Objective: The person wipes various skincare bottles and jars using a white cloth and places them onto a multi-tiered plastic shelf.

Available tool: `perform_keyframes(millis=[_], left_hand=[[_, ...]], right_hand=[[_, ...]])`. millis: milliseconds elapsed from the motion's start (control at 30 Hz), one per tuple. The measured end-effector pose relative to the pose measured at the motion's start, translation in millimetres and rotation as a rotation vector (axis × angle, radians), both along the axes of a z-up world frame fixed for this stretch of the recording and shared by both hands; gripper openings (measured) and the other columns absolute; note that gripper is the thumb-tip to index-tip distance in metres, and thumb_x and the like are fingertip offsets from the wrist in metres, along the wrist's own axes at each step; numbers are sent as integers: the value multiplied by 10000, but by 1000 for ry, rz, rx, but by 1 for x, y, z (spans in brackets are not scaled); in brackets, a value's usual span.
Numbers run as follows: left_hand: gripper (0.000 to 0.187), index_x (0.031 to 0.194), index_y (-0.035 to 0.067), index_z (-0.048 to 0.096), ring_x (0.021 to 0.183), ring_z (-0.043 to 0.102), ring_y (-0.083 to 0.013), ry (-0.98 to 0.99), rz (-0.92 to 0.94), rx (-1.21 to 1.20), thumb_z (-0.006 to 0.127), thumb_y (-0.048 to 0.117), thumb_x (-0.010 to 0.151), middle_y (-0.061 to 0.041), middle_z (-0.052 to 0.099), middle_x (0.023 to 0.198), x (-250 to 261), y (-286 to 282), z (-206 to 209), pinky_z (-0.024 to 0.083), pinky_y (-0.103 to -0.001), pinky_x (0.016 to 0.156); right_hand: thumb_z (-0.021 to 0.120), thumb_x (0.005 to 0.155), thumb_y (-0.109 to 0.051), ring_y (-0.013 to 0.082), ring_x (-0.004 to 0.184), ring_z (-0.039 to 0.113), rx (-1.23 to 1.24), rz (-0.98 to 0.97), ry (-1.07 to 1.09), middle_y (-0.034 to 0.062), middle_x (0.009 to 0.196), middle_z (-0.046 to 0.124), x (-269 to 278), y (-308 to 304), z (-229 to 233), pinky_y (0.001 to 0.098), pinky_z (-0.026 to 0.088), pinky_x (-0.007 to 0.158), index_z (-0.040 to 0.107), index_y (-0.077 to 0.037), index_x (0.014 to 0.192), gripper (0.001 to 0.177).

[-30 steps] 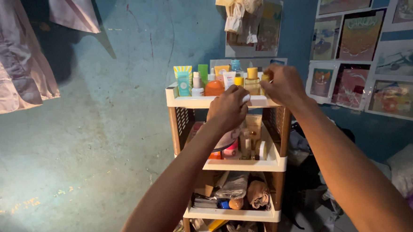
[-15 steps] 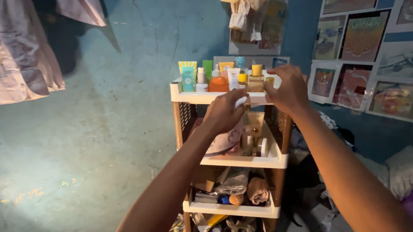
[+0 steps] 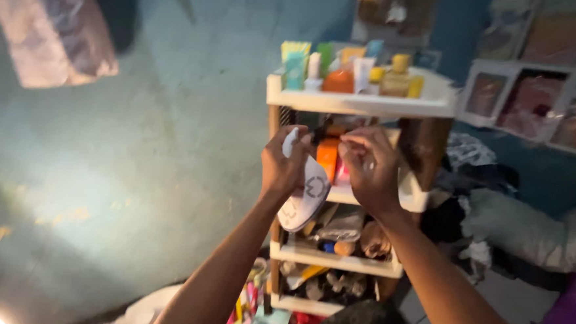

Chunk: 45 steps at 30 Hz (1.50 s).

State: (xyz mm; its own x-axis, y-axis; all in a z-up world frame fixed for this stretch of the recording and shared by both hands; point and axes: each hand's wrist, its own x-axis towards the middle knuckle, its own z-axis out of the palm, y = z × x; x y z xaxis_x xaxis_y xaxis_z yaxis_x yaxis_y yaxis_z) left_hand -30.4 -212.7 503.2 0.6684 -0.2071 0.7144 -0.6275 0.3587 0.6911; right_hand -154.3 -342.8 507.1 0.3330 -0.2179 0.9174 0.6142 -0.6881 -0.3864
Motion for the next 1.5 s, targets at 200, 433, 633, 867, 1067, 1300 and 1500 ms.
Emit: perform_keyframes(millis=[200, 433, 633, 867, 1067, 1300, 1500], left_hand=[[201, 1039, 5, 674, 839, 600, -120, 151, 5, -137, 629, 194, 987, -60, 672, 884, 23, 46, -97, 507, -282, 757], [163, 980, 52, 609, 802, 588, -150, 588, -172, -282, 574, 211, 983, -44, 623, 904, 66, 84, -228, 498, -314, 717], [253, 1098, 61, 632, 977, 553, -176, 721, -92, 86, 560, 293, 1024, -69, 611, 1049, 89, 137, -332, 445, -323, 808], [393, 1261, 70, 652, 1171, 630, -244, 669, 92, 355, 565, 335, 985, -131, 699, 1237, 129, 196, -473, 456, -331, 973], [341, 1188, 103, 678, 1199, 575, -344, 527, 335, 768, 653, 201, 862, -149, 666, 1241, 123, 230, -512, 438, -472, 1001], [436, 1190, 103, 679, 1190, 522, -393, 386, 624, 855, 720, 139, 757, -161, 569, 1306, 100, 255, -509, 466, -511, 984], [470, 1194, 89, 665, 1141, 566, -403, 509, 630, 988, 782, 195, 751, -184, 547, 1273, 97, 248, -497, 503, -480, 915]], right_hand=[[688, 965, -163, 165, 1037, 630, 309, 360, 549, 120, 1228, 636, 49, 50, -91, 302, 546, 853, 547, 15, 1385, 477], [718, 854, -54, 182, 1179, 620, 198, 726, 849, 140, 1377, 583, 95, 91, -180, 319, 534, 958, 344, -15, 1532, 775], [585, 781, 30, 173, 874, 671, 427, 484, 1064, 81, 1155, 679, 133, 116, -288, 315, 557, 776, 550, -53, 1404, 629], [571, 738, -59, 218, 729, 652, 670, 413, 1252, 112, 873, 691, 188, 100, -426, 343, 537, 675, 702, 47, 1147, 443], [544, 688, -57, 223, 741, 690, 681, 402, 1326, 106, 883, 718, 203, 117, -464, 342, 560, 685, 697, -25, 1147, 485], [646, 828, -240, 222, 733, 693, 714, 275, 1455, 109, 902, 734, 208, 149, -478, 350, 545, 674, 720, -16, 1115, 371], [717, 831, -368, 202, 756, 711, 761, 316, 1514, 81, 926, 746, 194, 164, -459, 345, 562, 693, 727, -57, 1117, 423]])
